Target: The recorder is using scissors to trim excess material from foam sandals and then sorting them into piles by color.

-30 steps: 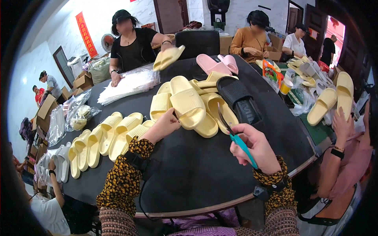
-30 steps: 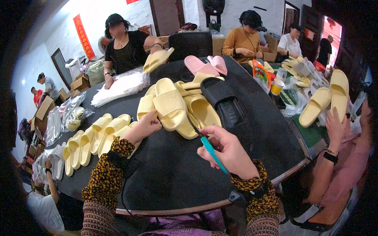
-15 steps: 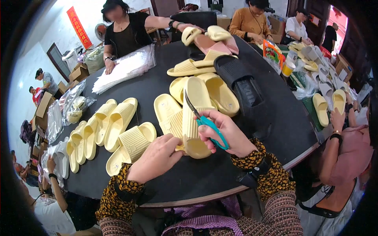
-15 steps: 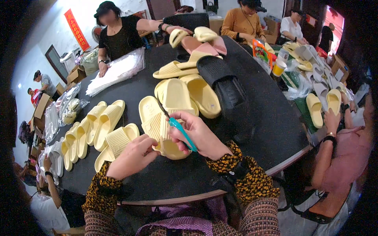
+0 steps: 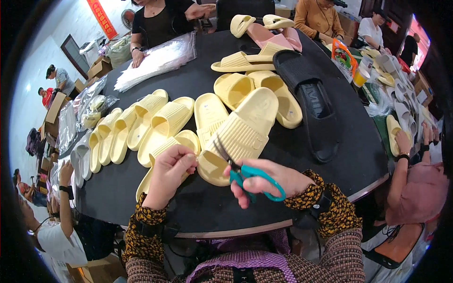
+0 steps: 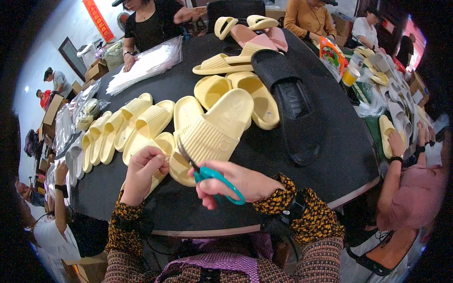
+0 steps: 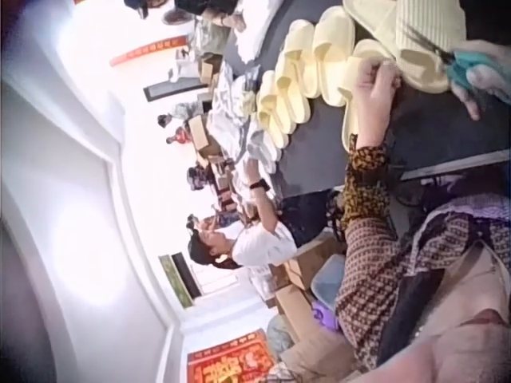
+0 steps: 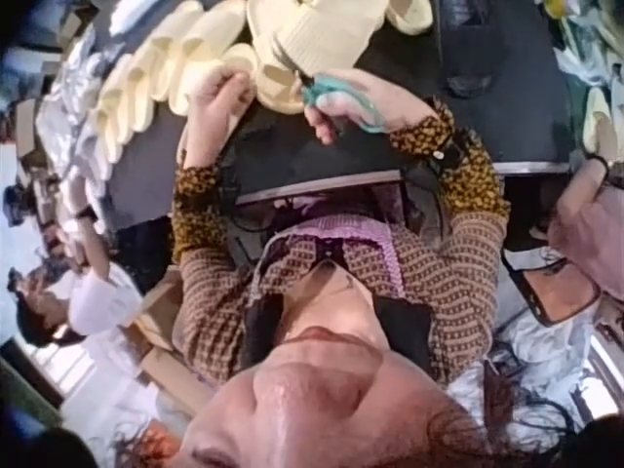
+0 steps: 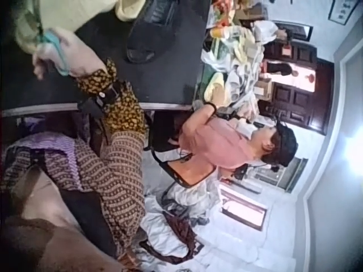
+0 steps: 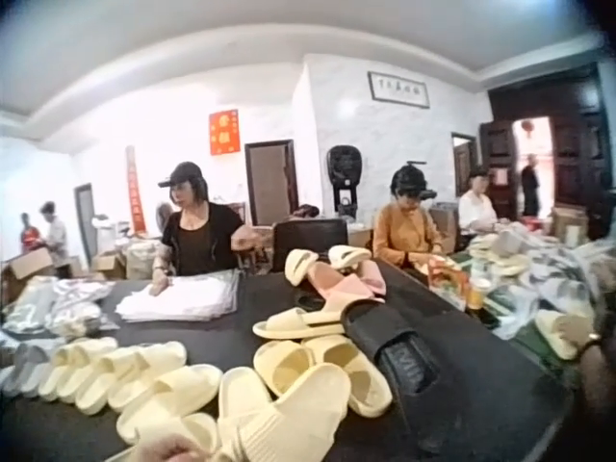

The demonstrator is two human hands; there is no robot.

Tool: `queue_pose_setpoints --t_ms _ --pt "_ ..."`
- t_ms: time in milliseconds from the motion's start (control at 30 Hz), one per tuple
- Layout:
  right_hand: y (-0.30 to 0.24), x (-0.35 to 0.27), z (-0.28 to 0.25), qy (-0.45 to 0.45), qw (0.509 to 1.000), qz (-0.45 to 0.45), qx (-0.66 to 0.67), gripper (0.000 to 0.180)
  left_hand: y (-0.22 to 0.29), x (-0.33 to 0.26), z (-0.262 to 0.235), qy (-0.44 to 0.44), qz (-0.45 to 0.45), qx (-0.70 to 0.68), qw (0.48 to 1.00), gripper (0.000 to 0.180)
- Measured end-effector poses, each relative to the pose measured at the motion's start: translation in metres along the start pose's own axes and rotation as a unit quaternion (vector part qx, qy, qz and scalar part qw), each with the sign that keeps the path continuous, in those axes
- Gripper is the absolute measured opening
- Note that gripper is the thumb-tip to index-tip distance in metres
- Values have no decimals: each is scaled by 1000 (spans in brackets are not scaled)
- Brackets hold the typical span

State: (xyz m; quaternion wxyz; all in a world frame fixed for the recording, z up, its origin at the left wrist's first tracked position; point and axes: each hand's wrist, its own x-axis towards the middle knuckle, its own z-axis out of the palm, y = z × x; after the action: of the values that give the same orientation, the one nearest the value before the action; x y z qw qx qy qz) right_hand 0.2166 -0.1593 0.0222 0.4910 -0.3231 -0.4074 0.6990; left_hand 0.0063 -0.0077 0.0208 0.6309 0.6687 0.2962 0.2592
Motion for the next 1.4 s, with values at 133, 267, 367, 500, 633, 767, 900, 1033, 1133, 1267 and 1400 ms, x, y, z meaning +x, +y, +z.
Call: queue_pose_setpoints --t_ms 133,267,367,500,633,767,900,1033,1133,1267,1400 --pt "7 0 2 -33 994 106 17 44 2 2 2 -2 -22 -78 997 8" --pt "13 3 3 -17 991 135 16 40 2 0 4 -23 -4 -90 996 10" --pt "14 3 4 -12 991 130 3 38 1 -3 6 -35 19 -73 997 12" --pt "14 4 6 14 992 125 -13 34 4 -9 11 -47 51 -10 998 7" --pt "13 3 5 18 992 123 -27 28 2 -11 11 -68 79 16 994 5" --pt "9 2 7 27 991 125 -34 27 0 -11 11 -74 85 18 993 5" --pt "12 3 5 27 990 134 -37 36 0 -13 13 -65 62 7 996 5" --pt "13 2 6 29 993 108 -26 34 -2 -14 12 -51 53 6 997 5" --pt "15 2 4 31 994 95 -31 31 -6 -17 10 -34 40 -36 998 5" --pt "14 4 9 41 994 99 -33 29 -6 -30 -1 3 31 -30 999 6" --pt "11 0 7 47 991 120 -38 32 8 -55 -20 46 38 30 998 6"
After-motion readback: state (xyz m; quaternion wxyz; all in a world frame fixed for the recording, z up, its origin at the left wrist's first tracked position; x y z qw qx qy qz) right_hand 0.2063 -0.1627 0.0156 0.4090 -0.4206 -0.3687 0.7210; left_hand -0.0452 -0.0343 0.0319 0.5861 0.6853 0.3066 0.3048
